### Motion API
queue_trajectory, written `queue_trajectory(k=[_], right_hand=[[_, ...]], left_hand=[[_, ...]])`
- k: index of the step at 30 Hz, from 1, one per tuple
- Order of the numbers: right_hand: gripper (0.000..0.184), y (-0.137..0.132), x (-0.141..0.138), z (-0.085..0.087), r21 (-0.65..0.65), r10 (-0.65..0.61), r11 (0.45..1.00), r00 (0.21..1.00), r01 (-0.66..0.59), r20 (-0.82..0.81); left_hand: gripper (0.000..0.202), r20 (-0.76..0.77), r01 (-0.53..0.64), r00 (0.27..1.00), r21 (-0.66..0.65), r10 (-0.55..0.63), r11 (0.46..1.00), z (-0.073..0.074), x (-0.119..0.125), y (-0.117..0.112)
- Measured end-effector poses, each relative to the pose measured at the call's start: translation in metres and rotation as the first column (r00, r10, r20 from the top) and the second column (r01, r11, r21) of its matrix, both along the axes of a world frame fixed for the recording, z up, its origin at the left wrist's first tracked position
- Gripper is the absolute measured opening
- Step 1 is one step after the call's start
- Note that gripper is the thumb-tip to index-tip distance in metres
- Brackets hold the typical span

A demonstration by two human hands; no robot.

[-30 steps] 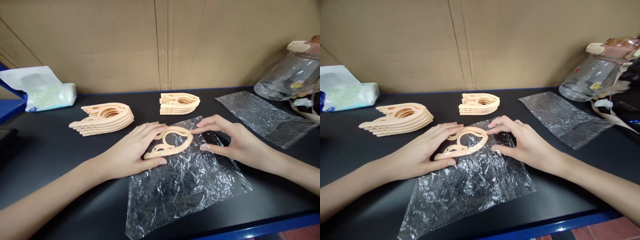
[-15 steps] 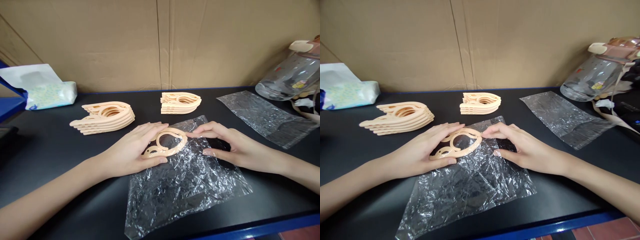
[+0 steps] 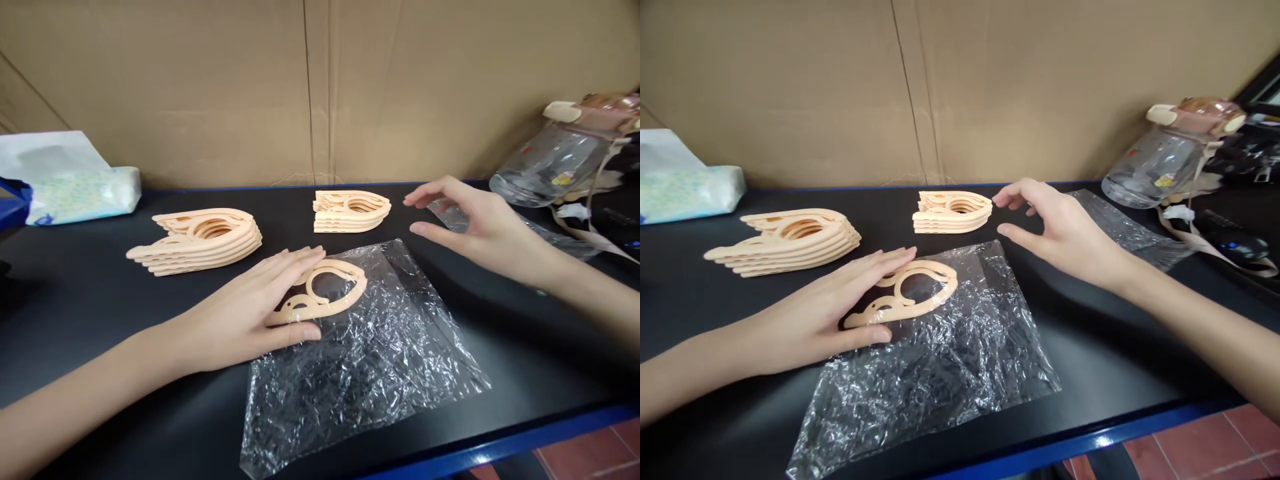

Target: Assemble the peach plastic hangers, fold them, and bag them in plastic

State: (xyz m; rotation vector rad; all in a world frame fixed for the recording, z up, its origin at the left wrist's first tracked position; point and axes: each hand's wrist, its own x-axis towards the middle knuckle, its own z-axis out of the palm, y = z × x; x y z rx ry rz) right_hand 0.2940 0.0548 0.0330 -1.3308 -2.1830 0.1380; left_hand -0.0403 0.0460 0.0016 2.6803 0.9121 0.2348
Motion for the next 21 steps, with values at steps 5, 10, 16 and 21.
queue_trajectory(k=[5,10,16,21], right_hand=[[0.050,0.041,-0.005,0.002,0.013,0.154,0.987,0.977,-0.158,0.146],[0.077,0.076,-0.028,-0.004,-0.104,0.231,0.971,0.958,-0.215,0.172],[0.087,0.090,-0.043,-0.003,-0.157,0.274,0.956,0.942,-0.246,0.194],[0.083,0.093,-0.047,-0.005,-0.180,0.269,0.954,0.949,-0.239,0.165]], left_hand=[[0.087,-0.023,-0.025,0.999,0.055,0.026,0.998,0.003,-0.014,-0.012],[0.086,-0.032,0.006,0.999,0.038,-0.004,0.999,0.002,-0.010,-0.011],[0.082,-0.066,0.006,0.998,-0.050,-0.009,0.999,0.007,0.007,-0.004],[0.084,-0.053,0.040,0.998,-0.047,-0.042,0.998,0.003,0.017,0.000]])
